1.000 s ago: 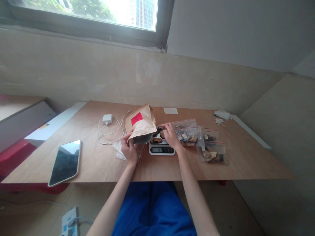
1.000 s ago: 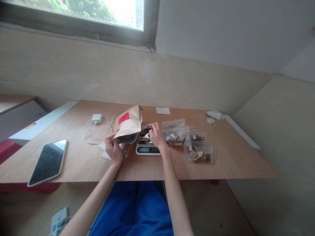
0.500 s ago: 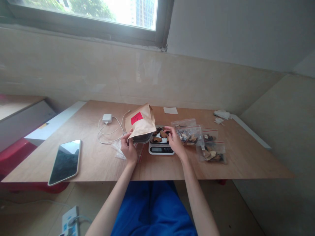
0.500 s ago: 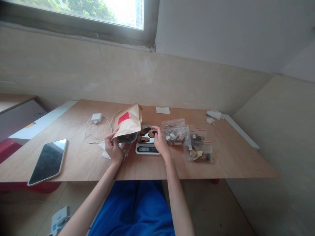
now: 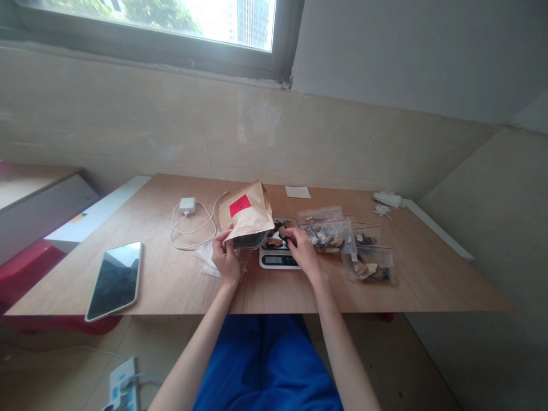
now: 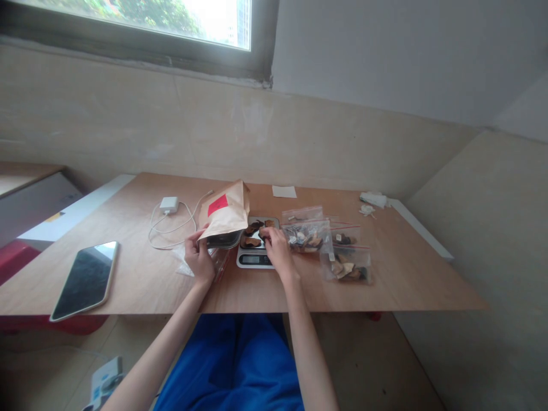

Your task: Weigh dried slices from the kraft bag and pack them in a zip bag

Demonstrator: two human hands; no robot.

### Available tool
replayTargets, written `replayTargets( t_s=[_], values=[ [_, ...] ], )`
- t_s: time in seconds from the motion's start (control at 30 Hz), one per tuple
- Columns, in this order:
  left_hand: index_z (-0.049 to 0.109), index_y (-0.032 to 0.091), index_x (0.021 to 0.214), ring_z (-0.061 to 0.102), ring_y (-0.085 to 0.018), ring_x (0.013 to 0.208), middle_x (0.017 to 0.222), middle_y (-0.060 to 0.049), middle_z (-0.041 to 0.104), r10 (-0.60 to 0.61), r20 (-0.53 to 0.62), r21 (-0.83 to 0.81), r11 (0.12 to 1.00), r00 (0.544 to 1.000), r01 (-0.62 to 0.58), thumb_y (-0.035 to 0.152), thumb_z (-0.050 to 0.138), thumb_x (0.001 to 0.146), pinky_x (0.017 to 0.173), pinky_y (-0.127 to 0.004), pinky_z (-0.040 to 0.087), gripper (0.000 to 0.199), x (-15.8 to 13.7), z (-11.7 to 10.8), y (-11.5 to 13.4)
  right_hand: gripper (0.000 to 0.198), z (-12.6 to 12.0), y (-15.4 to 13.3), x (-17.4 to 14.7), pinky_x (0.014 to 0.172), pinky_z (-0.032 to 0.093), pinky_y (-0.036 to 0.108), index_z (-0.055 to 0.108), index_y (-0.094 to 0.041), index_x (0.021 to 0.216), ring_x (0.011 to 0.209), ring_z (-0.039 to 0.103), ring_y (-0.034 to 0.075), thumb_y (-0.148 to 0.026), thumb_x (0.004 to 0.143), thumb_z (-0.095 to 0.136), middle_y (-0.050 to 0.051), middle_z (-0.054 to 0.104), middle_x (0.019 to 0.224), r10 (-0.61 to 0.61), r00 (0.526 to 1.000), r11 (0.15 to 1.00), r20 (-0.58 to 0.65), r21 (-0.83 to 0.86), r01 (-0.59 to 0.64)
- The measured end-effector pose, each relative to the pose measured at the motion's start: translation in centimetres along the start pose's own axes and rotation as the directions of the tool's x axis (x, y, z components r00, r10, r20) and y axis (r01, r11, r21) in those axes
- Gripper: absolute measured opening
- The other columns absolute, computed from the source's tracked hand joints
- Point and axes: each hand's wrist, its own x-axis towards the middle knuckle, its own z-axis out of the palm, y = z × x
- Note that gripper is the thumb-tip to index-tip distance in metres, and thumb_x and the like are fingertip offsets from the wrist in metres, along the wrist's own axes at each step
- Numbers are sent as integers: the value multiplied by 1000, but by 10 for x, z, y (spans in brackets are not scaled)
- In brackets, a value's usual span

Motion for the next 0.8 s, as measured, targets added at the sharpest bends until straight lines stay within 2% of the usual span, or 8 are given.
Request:
replayTargets(
  t_s=[0.17,0.3,0.4,0.47,0.57,0.7,0.8],
  values=[
    [55,19,92,60,-17,103,106,-8,65,-1,5,-10,1000,1000,1,30,47,85,88,-30,45,15,0,0,1,26,-4,-2,2,86,40,43,59,-21,95,95,51,26,-9,76,47,9,59,97,33,998,993,-54,-109,-39],
    [55,19,92,60,-17,103,106,-8,65,-10,17,-23,1000,1000,10,30,48,84,88,-30,45,15,0,0,3,21,-10,-23,-1,82,43,36,58,-20,92,91,53,22,-13,82,41,8,57,93,13,979,1000,-204,23,-9],
    [55,19,92,59,-18,104,106,-8,65,-3,23,-31,999,1000,4,29,49,84,88,-30,45,14,0,0,4,22,-8,-51,-9,76,46,30,57,-21,82,82,55,18,-11,83,37,5,57,83,-23,972,985,-233,163,63],
    [55,19,92,59,-18,104,106,-7,65,-6,23,-30,1000,1000,7,29,49,84,87,-30,45,14,-1,0,4,26,1,-70,-14,82,46,31,58,-21,83,87,56,17,-8,82,36,4,59,84,-111,987,970,-120,203,134],
    [55,19,91,60,-17,102,104,-7,65,-17,17,-28,999,1000,17,30,49,84,84,-29,46,15,0,-1,3,35,22,-89,-14,94,43,33,59,-19,100,104,53,18,-5,81,33,8,59,103,-176,981,971,78,178,160],
    [56,19,91,61,-16,96,102,-6,66,-16,-7,13,1000,1000,16,31,49,84,81,-27,46,16,0,-3,3,44,48,-98,-3,100,39,38,49,-8,121,116,48,24,-3,81,33,18,53,121,-72,976,995,204,87,55],
    [57,19,91,61,-16,96,102,-6,66,-15,-12,27,1000,1000,15,32,49,84,83,-27,45,17,1,-2,4,41,62,-100,15,92,44,35,53,-6,118,105,57,26,-2,80,36,20,60,112,81,955,996,284,9,-88]
  ],
)
